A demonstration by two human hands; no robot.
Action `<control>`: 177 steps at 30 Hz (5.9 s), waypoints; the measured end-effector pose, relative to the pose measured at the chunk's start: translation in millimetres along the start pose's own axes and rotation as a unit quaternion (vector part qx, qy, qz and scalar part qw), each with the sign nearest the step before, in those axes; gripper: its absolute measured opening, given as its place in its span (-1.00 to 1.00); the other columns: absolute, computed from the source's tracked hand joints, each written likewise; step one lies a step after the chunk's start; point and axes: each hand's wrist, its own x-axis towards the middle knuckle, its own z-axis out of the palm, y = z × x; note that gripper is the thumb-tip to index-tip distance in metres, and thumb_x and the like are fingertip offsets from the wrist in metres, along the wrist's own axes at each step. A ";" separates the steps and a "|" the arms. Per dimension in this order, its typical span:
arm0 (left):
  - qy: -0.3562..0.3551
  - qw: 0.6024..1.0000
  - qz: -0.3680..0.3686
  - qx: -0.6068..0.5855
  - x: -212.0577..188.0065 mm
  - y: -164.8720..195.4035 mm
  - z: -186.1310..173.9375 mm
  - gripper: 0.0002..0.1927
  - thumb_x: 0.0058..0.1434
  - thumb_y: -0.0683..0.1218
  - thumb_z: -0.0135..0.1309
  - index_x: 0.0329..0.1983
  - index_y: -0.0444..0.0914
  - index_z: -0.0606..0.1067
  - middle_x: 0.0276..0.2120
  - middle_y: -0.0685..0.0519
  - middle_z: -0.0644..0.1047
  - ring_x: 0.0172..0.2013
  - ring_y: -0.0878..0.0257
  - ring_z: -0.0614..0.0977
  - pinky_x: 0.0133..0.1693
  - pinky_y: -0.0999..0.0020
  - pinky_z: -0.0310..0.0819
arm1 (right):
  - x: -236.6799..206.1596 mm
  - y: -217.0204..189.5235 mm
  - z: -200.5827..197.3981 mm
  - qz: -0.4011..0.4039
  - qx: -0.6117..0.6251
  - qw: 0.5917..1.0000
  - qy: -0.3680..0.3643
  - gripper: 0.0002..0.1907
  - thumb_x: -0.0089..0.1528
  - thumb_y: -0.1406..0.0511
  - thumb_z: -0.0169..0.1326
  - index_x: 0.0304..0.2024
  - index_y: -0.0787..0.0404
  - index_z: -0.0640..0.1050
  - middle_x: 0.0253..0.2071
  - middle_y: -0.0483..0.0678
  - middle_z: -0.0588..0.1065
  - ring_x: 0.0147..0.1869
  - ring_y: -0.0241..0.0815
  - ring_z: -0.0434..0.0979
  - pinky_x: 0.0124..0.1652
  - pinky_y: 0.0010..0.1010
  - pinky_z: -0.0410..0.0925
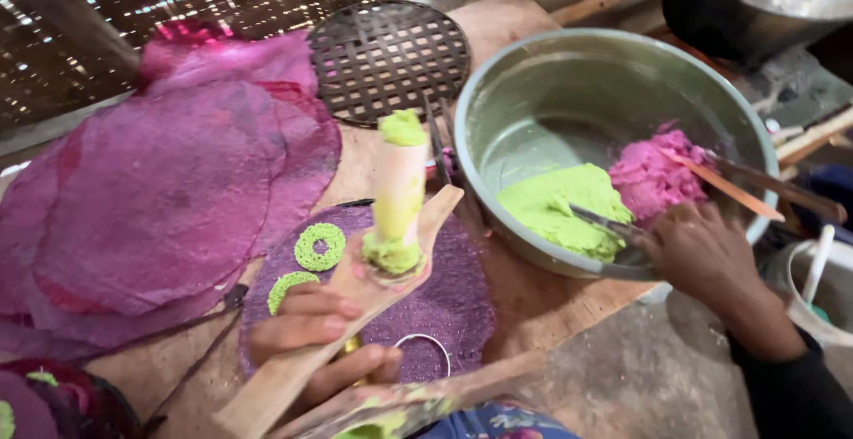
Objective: The person uses a wooden press to extrude green and pink dough into circular shapes on a purple mat. They repeatedly scoop dough from a metal bowl, load it into the press, and push the plunger to form rings, then add pink centers to the green rings.
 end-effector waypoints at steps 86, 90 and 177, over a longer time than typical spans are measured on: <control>0.117 0.807 -0.344 -0.466 -57.9 -68.7 -77.9 -0.91 0.30 -0.16 0.28 -0.17 -0.16 0.60 -0.03 -0.06 0.47 0.05 0.14 0.50 0.28 0.05 0.36 | 184.6 22.4 39.3 -0.143 -0.061 0.977 -0.146 -0.73 0.35 0.13 -0.09 -0.04 -0.18 0.63 -0.29 -0.06 0.66 -0.29 -0.03 0.71 -0.39 -0.15 0.49; 0.025 0.803 -0.297 -0.516 -67.9 -107.9 -107.9 -0.92 0.32 -0.08 0.29 -0.13 -0.09 0.65 0.06 -0.05 0.46 0.08 0.12 0.51 0.27 0.07 0.25 | 219.3 13.3 67.1 -0.192 -0.100 0.962 -0.163 -0.73 0.25 0.15 0.00 -0.16 -0.12 0.71 -0.21 -0.04 0.67 -0.17 0.00 0.70 -0.25 -0.13 0.53; -0.035 0.956 -0.146 0.250 -11.7 -61.9 64.7 -0.65 0.12 0.06 0.40 -0.21 -0.15 0.49 -0.26 0.10 0.52 -0.26 0.16 0.58 -0.18 0.19 0.44 | 52.0 7.9 -86.6 -0.332 0.438 0.766 -0.333 -0.63 0.30 0.13 0.14 0.03 0.20 0.66 -0.33 -0.14 0.57 -0.31 -0.36 0.48 -0.35 -0.41 0.43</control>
